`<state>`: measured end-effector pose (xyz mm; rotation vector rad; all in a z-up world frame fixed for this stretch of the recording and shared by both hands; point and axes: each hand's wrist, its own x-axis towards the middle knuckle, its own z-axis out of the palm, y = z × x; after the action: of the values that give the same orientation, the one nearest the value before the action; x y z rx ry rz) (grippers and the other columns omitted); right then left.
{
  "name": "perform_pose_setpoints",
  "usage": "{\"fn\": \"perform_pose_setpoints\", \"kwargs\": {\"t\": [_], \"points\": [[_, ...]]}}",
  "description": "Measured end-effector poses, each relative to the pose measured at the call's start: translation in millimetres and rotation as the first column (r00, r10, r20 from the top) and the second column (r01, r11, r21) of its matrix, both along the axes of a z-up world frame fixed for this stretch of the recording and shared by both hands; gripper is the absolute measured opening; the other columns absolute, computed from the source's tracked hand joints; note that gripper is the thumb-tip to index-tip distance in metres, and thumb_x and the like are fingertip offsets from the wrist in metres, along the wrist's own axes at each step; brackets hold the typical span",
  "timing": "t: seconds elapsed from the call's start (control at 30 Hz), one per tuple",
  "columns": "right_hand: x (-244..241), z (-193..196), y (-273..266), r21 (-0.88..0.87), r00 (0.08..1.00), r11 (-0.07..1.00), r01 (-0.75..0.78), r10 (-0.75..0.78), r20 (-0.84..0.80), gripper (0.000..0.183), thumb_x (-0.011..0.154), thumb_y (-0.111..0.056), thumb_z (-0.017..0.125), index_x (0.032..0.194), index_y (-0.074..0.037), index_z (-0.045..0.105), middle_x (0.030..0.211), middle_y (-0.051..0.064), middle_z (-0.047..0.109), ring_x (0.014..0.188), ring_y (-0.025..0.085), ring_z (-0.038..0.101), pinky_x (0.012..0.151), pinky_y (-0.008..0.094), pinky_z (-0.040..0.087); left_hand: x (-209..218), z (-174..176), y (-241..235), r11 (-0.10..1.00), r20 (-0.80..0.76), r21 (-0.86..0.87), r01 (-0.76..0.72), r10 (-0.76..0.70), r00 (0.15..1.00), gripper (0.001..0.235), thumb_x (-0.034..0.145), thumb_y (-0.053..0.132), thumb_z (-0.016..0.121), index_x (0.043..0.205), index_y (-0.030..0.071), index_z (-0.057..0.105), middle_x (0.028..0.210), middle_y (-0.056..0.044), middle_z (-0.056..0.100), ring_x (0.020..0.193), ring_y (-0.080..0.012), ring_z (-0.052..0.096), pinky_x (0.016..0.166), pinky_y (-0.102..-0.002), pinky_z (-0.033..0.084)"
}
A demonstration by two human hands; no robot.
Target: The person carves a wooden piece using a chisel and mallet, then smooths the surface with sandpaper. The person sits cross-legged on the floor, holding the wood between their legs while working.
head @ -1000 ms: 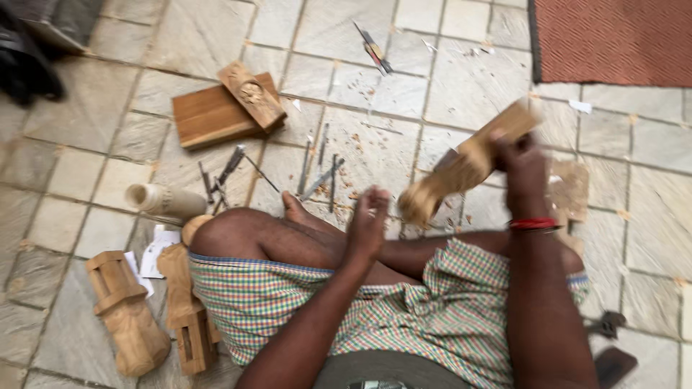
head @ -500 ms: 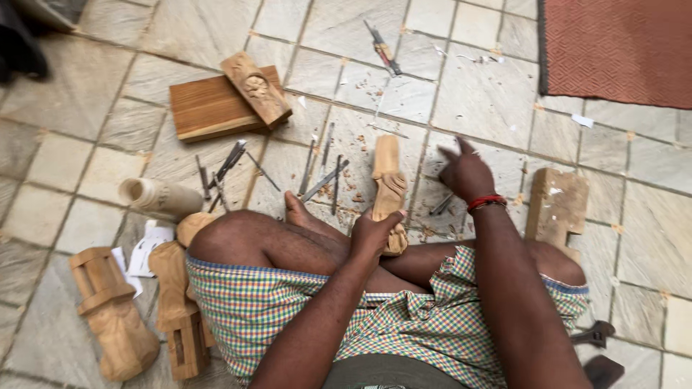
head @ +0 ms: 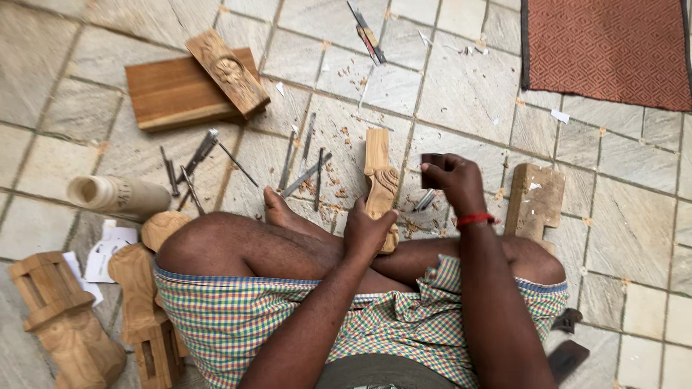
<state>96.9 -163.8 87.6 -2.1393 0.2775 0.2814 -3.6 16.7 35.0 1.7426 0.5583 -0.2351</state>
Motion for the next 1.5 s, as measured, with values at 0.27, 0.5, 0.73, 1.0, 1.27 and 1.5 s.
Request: {"fn": "perform_pose_setpoints", "kwargs": {"t": [0.27, 0.5, 0.73, 1.0, 1.27, 1.5], "points": [[-67.2, 15.0, 53.0, -0.206, 0.93, 0.976, -0.072, 0.14, 0.341, 0.02, 0.089, -0.018, 0.078, 0.105, -0.006, 0.078, 0.092, 0.009, 0.078, 0.079, 0.017, 0.075, 0.067, 0.03, 0.058, 0.9, -2.5, -9.4, 0.996, 0.068, -0.085, -0.021, 0.027, 0.997, 0.072, 0.077, 0.037, 0.083, 0.135, 0.002, 0.058, 0.12, -0.023, 0.067, 0.111, -0.0358, 0.067, 0.095, -0.044, 0.054], [-28.0, 17.6, 83.8, -0.428, 0.858, 0.9, -0.08, 0.281, 0.43, 0.014, 0.086, -0.017, 0.083, 0.09, -0.004, 0.079, 0.083, 0.01, 0.073, 0.069, 0.021, 0.071, 0.062, 0.034, 0.055, 3.4, -2.5, -8.3, 0.999, 0.023, -0.039, 0.014, -0.013, 1.0, 0.08, 0.078, 0.037, 0.082, 0.144, 0.004, 0.051, 0.127, -0.024, 0.061, 0.119, -0.0373, 0.062, 0.101, -0.045, 0.051], [-39.2, 12.5, 70.3, -0.458, 0.872, 0.882, -0.112, 0.308, 0.381, 0.018, 0.086, -0.016, 0.085, 0.092, -0.001, 0.077, 0.083, 0.011, 0.073, 0.067, 0.02, 0.07, 0.059, 0.032, 0.056, 4.0, 4.4, -6.4, 0.995, -0.042, -0.088, 0.055, -0.059, 0.997, 0.086, 0.081, 0.036, 0.081, 0.15, 0.004, 0.042, 0.128, -0.021, 0.057, 0.119, -0.0332, 0.061, 0.099, -0.044, 0.052], [-34.8, -0.1, 71.5, -0.347, 0.9, 0.929, -0.129, 0.257, 0.353, 0.021, 0.081, -0.017, 0.087, 0.09, -0.001, 0.077, 0.085, 0.013, 0.069, 0.071, 0.024, 0.068, 0.064, 0.036, 0.054, 1.5, 4.4, -8.0, 0.991, -0.024, -0.131, 0.02, -0.024, 0.999, 0.079, 0.079, 0.034, 0.079, 0.147, 0.005, 0.05, 0.126, -0.02, 0.064, 0.114, -0.0318, 0.068, 0.097, -0.042, 0.055], [-51.8, -3.0, 74.2, -0.462, 0.828, 0.885, -0.061, 0.303, 0.471, 0.02, 0.085, -0.017, 0.084, 0.085, -0.001, 0.073, 0.083, 0.014, 0.068, 0.076, 0.03, 0.067, 0.069, 0.042, 0.053, -1.3, -1.3, -9.2, 0.998, 0.04, -0.069, -0.003, 0.006, 0.999, 0.077, 0.079, 0.029, 0.083, 0.144, 0.002, 0.051, 0.124, -0.026, 0.063, 0.115, -0.0371, 0.065, 0.097, -0.044, 0.053], [-38.7, 11.7, 80.1, -0.459, 0.823, 0.884, -0.095, 0.329, 0.464, 0.022, 0.086, -0.019, 0.084, 0.088, 0.0, 0.071, 0.085, 0.014, 0.068, 0.075, 0.029, 0.067, 0.066, 0.041, 0.053, 0.8, 15.3, -2.3, 0.993, 0.022, -0.119, -0.013, 0.016, 1.0, 0.074, 0.077, 0.031, 0.081, 0.141, 0.004, 0.056, 0.123, -0.024, 0.067, 0.114, -0.0359, 0.068, 0.098, -0.043, 0.054]]}}
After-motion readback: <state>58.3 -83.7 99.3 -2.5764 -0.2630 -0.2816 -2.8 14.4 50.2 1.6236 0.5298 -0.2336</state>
